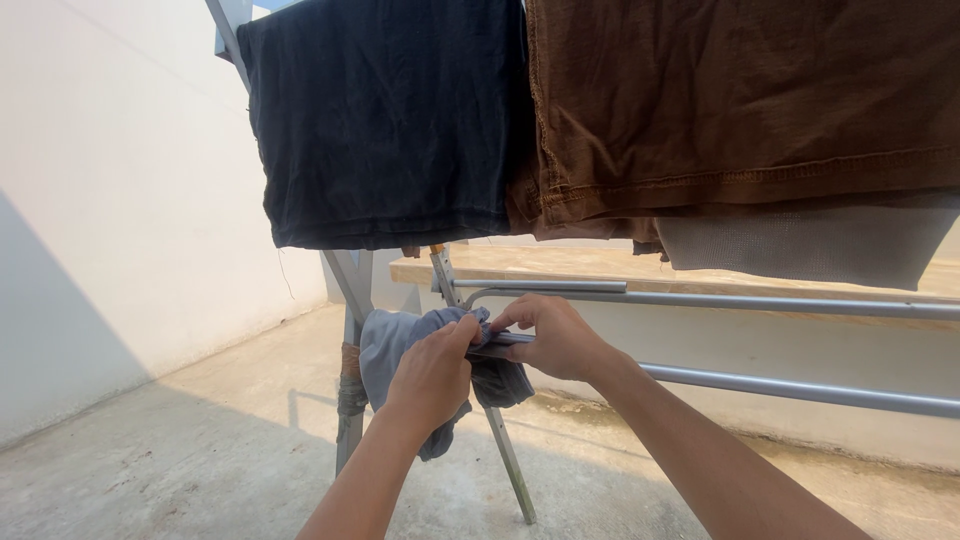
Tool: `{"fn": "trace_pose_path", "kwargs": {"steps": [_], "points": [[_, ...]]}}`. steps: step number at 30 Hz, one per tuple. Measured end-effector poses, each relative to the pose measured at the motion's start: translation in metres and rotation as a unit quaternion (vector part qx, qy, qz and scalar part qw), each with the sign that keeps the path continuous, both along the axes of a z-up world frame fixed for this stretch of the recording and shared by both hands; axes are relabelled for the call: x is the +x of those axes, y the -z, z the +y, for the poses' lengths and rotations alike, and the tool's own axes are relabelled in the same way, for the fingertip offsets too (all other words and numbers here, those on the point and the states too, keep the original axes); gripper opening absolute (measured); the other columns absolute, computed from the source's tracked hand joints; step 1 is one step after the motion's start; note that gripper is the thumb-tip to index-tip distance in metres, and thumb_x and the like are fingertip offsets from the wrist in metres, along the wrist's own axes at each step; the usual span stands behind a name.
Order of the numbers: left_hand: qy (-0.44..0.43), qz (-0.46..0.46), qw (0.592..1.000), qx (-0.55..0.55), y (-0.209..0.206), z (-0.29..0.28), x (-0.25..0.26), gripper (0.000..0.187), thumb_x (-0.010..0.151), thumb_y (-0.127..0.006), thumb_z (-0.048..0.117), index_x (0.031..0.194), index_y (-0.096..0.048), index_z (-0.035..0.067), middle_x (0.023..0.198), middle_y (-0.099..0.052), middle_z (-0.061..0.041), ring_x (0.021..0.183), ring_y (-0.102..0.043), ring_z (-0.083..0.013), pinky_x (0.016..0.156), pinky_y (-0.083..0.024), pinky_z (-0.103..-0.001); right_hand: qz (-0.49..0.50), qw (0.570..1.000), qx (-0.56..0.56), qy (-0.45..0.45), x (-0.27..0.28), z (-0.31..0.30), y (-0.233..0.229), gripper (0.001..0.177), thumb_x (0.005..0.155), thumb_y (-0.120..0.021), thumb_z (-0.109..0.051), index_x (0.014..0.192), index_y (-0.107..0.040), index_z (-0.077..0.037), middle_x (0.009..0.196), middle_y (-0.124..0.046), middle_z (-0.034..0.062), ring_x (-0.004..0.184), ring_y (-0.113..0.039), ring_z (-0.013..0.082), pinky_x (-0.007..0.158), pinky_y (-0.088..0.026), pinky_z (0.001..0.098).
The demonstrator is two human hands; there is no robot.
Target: The recorder is hanging several pieces of clothing, including shorts and underwear, onto a laundry drying rack outside.
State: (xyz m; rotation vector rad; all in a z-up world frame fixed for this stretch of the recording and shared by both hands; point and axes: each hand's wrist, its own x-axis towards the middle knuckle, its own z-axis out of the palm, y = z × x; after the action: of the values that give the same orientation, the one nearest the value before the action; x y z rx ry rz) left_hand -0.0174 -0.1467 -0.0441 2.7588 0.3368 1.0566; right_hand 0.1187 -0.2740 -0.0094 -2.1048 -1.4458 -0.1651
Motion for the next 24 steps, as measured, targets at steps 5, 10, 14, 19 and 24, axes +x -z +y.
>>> {"fn": "trace_pose_path", "kwargs": {"steps": [5, 10, 14, 19, 24], "points": [[0.008, -0.007, 0.999, -0.043, -0.008, -0.008, -0.011, 0.035, 0.083, -0.058, 0.011, 0.118, -0.055, 0.013, 0.116, -0.066, -0.012, 0.113, -0.061, -0.0327, 0.096, -0.047, -0.046, 0.035, 0.999, 0.003, -0.017, 0.005, 0.0, 0.003, 0.029, 0.085, -0.078, -0.014, 0.114, -0.08, -0.019, 0.104, -0.08, 0.0039, 0.089, -0.074, 0.0193, 0.083, -0.059, 0.0338], [0.001, -0.053, 0.999, 0.013, 0.015, 0.017, 0.022, 0.047, 0.093, -0.048, 0.019, 0.14, -0.048, 0.016, 0.15, -0.044, -0.013, 0.142, -0.035, -0.0376, 0.115, -0.028, -0.05, 0.016, 1.0, 0.002, -0.02, 0.001, 0.0, 0.001, 0.028, 0.084, -0.079, -0.015, 0.112, -0.08, -0.016, 0.102, -0.081, 0.0049, 0.087, -0.075, 0.0188, 0.083, -0.06, 0.0329], [-0.028, 0.059, 0.998, 0.011, 0.016, 0.011, 0.035, 0.058, 0.099, -0.04, 0.024, 0.156, -0.032, 0.019, 0.167, -0.022, -0.011, 0.153, -0.014, -0.0422, 0.121, -0.013, -0.061, 0.015, 0.998, 0.035, -0.048, 0.004, -0.001, 0.005, 0.027, 0.083, -0.079, -0.013, 0.11, -0.078, -0.012, 0.102, -0.08, 0.0059, 0.089, -0.075, 0.018, 0.085, -0.061, 0.0323], [-0.035, 0.117, 0.992, -0.026, 0.019, 0.003, 0.038, 0.07, 0.092, -0.045, 0.023, 0.159, -0.025, 0.019, 0.168, -0.018, -0.011, 0.155, -0.009, -0.0431, 0.121, -0.008, -0.067, -0.002, 0.997, 0.061, -0.053, 0.005, -0.001, 0.009, 0.025, 0.084, -0.078, -0.012, 0.109, -0.077, -0.009, 0.1, -0.08, 0.0082, 0.088, -0.075, 0.0189, 0.083, -0.059, 0.0325], [-0.044, 0.135, 0.99, -0.024, 0.02, 0.005, 0.039, 0.082, 0.084, -0.051, 0.02, 0.16, -0.02, 0.02, 0.169, -0.014, -0.012, 0.155, -0.005, -0.0439, 0.12, -0.005, -0.07, 0.019, 0.999, 0.035, -0.03, -0.001, -0.001, 0.006, 0.022, 0.087, -0.075, -0.013, 0.108, -0.079, -0.011, 0.095, -0.081, 0.008, 0.081, -0.076, 0.0194, 0.077, -0.06, 0.0323]]}}
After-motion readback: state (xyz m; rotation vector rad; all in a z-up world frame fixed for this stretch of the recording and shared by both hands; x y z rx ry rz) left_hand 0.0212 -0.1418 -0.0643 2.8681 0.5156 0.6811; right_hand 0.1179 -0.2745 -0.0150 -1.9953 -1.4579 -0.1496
